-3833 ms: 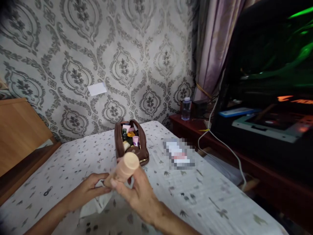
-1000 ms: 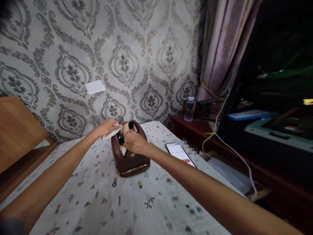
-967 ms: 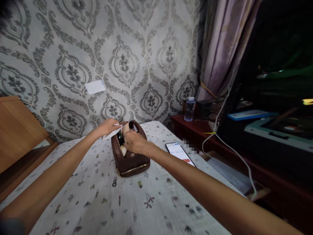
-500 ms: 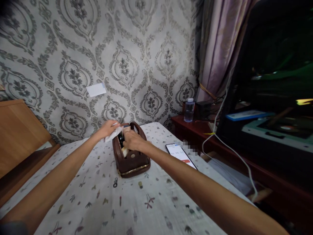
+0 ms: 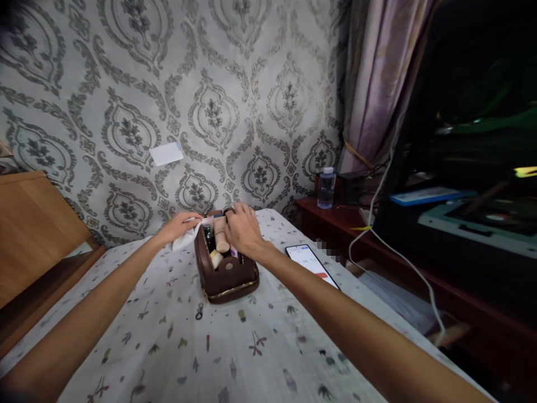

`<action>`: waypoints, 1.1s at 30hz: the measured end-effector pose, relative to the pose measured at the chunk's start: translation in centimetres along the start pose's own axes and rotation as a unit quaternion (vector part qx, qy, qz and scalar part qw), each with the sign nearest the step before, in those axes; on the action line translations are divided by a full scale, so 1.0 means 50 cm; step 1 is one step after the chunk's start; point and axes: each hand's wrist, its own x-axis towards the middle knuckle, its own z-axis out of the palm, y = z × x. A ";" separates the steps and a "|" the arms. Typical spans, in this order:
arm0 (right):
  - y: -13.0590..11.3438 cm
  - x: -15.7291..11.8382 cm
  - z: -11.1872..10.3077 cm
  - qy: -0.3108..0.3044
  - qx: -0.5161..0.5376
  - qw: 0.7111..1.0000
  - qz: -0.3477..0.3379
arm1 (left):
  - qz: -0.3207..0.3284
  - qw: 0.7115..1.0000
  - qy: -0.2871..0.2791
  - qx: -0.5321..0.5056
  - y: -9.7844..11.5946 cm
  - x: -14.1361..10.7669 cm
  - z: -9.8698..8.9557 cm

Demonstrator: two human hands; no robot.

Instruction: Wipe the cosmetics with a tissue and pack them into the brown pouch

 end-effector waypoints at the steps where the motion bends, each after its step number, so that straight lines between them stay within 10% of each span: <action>1: 0.010 0.002 0.005 -0.008 0.013 1.000 0.017 | -0.007 1.000 -0.016 0.012 0.005 0.008 -0.004; 21: -0.027 -0.024 0.004 -0.124 0.049 0.990 0.036 | -0.018 0.993 -0.100 0.059 0.068 0.055 0.011; 28: -0.021 -0.031 0.010 -0.101 0.053 0.993 0.019 | 0.004 0.999 0.039 -0.027 0.041 0.026 0.008; 33: -0.029 -0.035 0.009 -0.107 0.048 0.993 0.029 | -0.018 1.000 -0.016 0.007 0.047 0.034 0.013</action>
